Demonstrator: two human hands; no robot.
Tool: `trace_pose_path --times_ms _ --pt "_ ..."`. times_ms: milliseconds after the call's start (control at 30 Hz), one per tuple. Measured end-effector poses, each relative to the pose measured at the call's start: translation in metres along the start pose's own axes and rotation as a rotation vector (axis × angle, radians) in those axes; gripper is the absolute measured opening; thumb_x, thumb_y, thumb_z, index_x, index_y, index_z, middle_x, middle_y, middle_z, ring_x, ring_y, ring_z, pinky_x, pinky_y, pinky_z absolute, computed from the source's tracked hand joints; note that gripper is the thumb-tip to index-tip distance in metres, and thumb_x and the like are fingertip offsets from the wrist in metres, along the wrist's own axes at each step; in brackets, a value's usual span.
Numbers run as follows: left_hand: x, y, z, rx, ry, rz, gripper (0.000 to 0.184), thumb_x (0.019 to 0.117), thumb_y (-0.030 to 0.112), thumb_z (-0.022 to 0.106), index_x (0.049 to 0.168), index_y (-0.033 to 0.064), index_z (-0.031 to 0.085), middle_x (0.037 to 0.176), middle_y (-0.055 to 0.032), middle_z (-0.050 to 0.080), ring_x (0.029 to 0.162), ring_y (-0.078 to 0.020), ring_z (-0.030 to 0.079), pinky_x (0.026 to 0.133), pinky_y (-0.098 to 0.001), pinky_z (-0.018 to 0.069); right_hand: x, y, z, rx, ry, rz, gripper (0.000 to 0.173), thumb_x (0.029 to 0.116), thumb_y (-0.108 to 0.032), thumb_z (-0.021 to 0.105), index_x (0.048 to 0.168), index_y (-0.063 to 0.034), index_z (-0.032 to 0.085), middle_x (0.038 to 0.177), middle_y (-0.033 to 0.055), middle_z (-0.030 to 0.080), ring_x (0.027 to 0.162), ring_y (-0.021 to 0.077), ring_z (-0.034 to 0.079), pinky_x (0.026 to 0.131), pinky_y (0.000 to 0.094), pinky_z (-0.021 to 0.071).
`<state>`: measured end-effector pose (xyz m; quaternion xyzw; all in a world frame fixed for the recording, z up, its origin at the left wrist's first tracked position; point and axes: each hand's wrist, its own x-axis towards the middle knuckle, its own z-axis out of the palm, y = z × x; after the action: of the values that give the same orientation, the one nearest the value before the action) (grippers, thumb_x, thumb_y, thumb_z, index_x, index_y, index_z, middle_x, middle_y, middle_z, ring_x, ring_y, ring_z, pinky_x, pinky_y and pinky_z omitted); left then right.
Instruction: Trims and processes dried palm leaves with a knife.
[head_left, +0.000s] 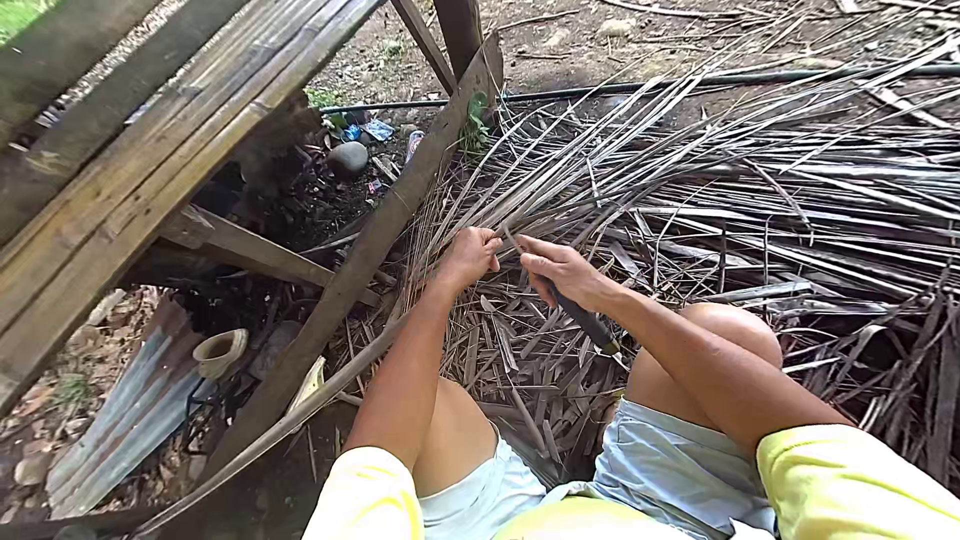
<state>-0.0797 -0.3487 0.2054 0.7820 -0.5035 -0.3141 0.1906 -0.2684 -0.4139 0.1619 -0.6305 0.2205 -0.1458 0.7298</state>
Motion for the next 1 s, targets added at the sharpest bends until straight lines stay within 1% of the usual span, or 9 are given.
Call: trace_pose_path --times_ms 100,167,267,600,733,833,933,967,1000 --pt "0.003 0.002 0.009 0.009 0.052 0.037 0.029 0.1087 0.013 0.05 0.091 -0.0011 0.067 0.075 -0.0079 0.068 0.072 -0.0192 0.065 0.076 -0.043 0.0534 0.006 0.013 0.004 0.065 -0.046 0.018 0.053 0.1108 -0.024 0.044 0.162 -0.0164 0.03 0.068 0.003 0.051 0.046 0.012 0.048 0.042 0.0264 0.0455" --pt "0.005 0.001 0.014 -0.004 0.093 0.056 0.027 0.1068 0.009 0.05 0.089 -0.002 0.067 0.075 -0.0083 0.069 0.072 -0.0189 0.066 0.077 -0.0422 0.0543 0.008 0.018 0.003 0.088 -0.051 0.021 0.054 0.1105 -0.027 0.044 0.162 -0.0216 0.03 0.067 0.0035 0.051 0.044 0.0124 0.048 0.04 0.0261 0.0455" --pt "0.004 0.004 0.016 0.012 0.111 0.061 0.027 0.1063 0.007 0.048 0.091 -0.004 0.068 0.079 -0.0107 0.07 0.076 -0.0207 0.068 0.08 -0.0427 0.0551 0.009 0.009 0.001 0.117 -0.053 0.036 0.054 0.1113 -0.021 0.041 0.164 -0.0176 0.027 0.067 0.0023 0.05 0.045 0.012 0.048 0.041 0.0259 0.0461" --pt "-0.007 0.015 0.023 0.182 0.133 0.027 0.023 0.1039 0.008 0.051 0.098 -0.0041 0.069 0.092 -0.0186 0.071 0.091 -0.0337 0.07 0.086 -0.054 0.0538 0.014 0.009 0.005 0.144 0.047 0.009 0.048 0.1105 -0.019 0.045 0.157 -0.0094 0.038 0.066 0.002 0.053 0.045 0.0098 0.049 0.041 0.0238 0.046" --pt "-0.011 0.019 0.027 0.264 0.123 0.029 0.026 0.1053 0.011 0.049 0.097 -0.0057 0.068 0.095 -0.0222 0.07 0.097 -0.0375 0.069 0.089 -0.0561 0.052 0.017 0.008 0.005 0.095 0.092 0.018 0.041 0.1105 -0.02 0.046 0.15 -0.0079 0.047 0.063 0.0011 0.051 0.044 0.0093 0.049 0.039 0.0235 0.0443" --pt "-0.011 0.02 0.029 0.254 0.111 0.042 0.03 0.1072 0.013 0.047 0.093 -0.005 0.066 0.092 -0.0215 0.068 0.093 -0.0368 0.068 0.085 -0.056 0.0515 0.021 0.011 0.004 -0.05 0.156 -0.034 0.04 0.1102 -0.022 0.048 0.145 -0.002 0.052 0.064 0.0004 0.052 0.046 0.0078 0.048 0.043 0.0233 0.0437" --pt "-0.007 0.018 0.026 0.198 0.09 0.066 0.031 0.1083 0.014 0.045 0.096 -0.0032 0.068 0.091 -0.0192 0.07 0.091 -0.0347 0.069 0.085 -0.0556 0.0522 0.025 0.015 0.002 -0.209 0.199 -0.08 0.034 0.1107 -0.023 0.047 0.132 -0.0003 0.06 0.066 0.0015 0.052 0.049 0.0089 0.048 0.047 0.0258 0.0445" --pt "-0.004 0.015 0.023 0.17 0.085 0.069 0.031 0.1084 0.014 0.045 0.098 -0.0029 0.069 0.091 -0.0188 0.07 0.09 -0.0341 0.069 0.085 -0.0556 0.0526 0.024 0.014 0.001 -0.228 0.184 -0.079 0.035 0.1105 -0.023 0.047 0.135 -0.0011 0.058 0.067 0.0018 0.052 0.049 0.0093 0.048 0.048 0.0263 0.0449" --pt "-0.001 0.012 0.02 0.141 0.089 0.068 0.031 0.1085 0.014 0.044 0.099 -0.0032 0.069 0.092 -0.0191 0.07 0.09 -0.0339 0.069 0.086 -0.0556 0.0534 0.022 0.014 0.001 -0.224 0.152 -0.075 0.042 0.1104 -0.021 0.048 0.149 -0.003 0.049 0.069 0.0025 0.052 0.05 0.0097 0.048 0.048 0.0268 0.0447"
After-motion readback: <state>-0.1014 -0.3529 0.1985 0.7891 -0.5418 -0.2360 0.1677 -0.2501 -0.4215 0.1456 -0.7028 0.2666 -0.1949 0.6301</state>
